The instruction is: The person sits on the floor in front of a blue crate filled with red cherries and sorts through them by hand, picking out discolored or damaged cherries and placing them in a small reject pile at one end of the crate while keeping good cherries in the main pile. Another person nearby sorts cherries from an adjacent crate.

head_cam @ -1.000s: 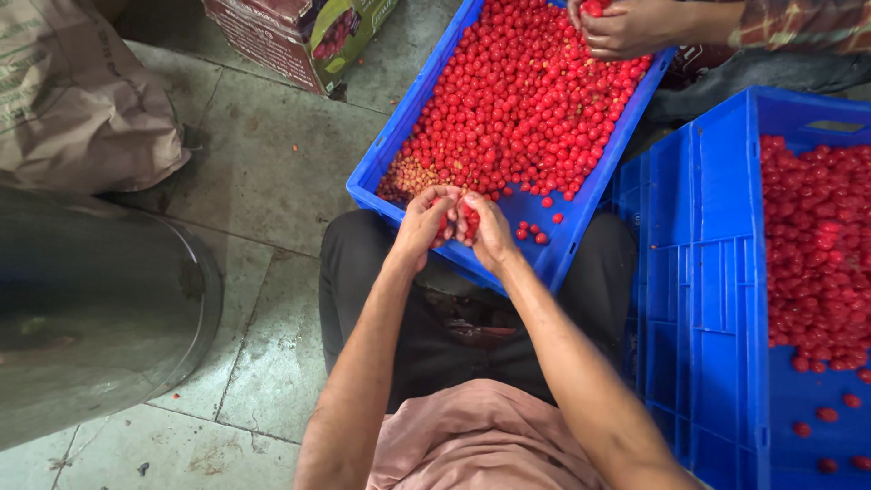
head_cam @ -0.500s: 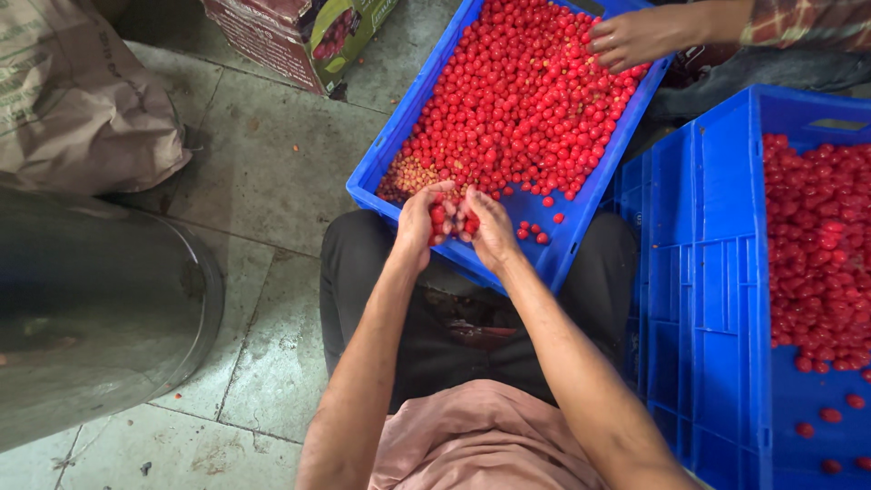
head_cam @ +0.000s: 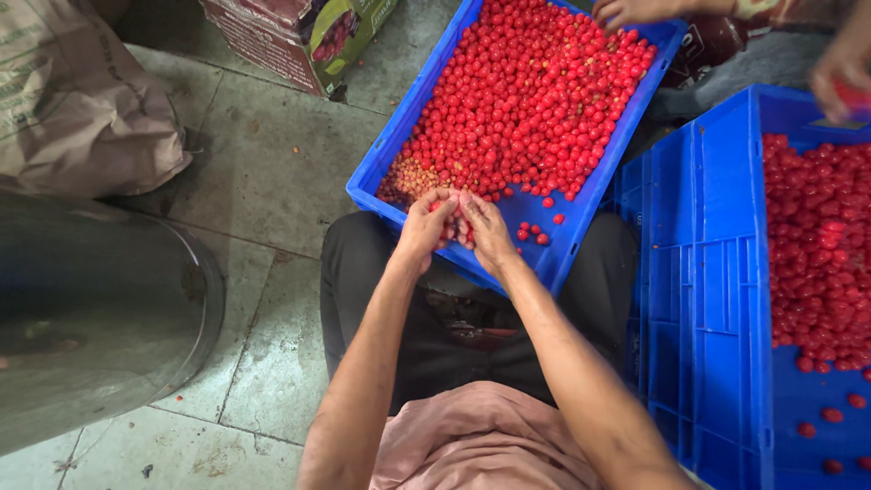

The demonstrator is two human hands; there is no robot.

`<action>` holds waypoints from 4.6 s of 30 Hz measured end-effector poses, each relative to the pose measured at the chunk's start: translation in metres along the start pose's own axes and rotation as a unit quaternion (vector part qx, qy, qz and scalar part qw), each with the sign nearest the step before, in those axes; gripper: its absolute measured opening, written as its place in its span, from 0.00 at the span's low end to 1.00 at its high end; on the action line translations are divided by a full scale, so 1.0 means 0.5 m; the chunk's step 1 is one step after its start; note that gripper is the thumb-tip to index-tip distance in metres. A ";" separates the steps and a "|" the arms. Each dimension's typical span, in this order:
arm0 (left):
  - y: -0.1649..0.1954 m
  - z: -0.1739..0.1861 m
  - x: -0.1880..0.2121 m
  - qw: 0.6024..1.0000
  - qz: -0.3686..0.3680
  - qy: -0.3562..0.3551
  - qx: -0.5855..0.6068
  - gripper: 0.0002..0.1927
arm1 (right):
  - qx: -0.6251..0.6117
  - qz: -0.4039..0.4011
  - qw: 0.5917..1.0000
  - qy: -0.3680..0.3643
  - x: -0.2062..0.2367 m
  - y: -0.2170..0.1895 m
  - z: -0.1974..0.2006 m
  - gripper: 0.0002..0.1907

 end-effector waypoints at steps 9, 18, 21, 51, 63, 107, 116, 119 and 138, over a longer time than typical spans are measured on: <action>0.012 0.006 0.004 1.000 0.025 -0.010 -0.004 0.11 | -0.023 0.007 0.999 -0.020 0.003 -0.008 0.000 0.14; 0.012 0.006 -0.012 0.985 0.067 0.089 0.132 0.20 | -0.086 -0.030 0.996 0.004 -0.003 -0.006 0.009 0.20; 0.011 0.006 -0.007 0.995 0.035 0.045 0.084 0.21 | -0.081 0.002 0.996 0.022 -0.004 -0.003 0.008 0.16; 0.012 -0.007 0.003 0.998 -0.053 -0.011 -0.035 0.10 | -0.069 -0.032 0.997 0.005 -0.001 -0.016 -0.009 0.18; 0.022 -0.013 -0.012 0.988 0.024 0.074 0.132 0.19 | -0.028 -0.006 0.999 0.043 0.000 -0.015 -0.007 0.18; -0.004 -0.032 -0.008 0.990 -0.005 0.128 0.055 0.11 | -0.033 0.010 0.998 0.053 0.006 -0.026 -0.006 0.11; 0.021 -0.015 -0.003 0.994 -0.011 0.007 0.106 0.18 | 0.011 -0.012 1.000 0.026 -0.001 -0.013 -0.003 0.15; 0.021 -0.028 0.009 0.998 -0.028 -0.050 0.016 0.22 | 0.029 -0.042 0.999 -0.005 -0.007 -0.012 -0.002 0.17; -0.014 -0.030 0.002 0.999 -0.019 0.038 -0.004 0.06 | -0.018 0.008 0.999 0.037 -0.002 -0.014 0.010 0.15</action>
Point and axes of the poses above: each hand's wrist, its own x-axis away from the middle knuckle, its own z-axis out of the back of the hand, y = z × x, the point moved 1 cm from there along -x, towards the middle knuckle, and after that the axes turned 14 degrees about y, right-handed, at the moved point
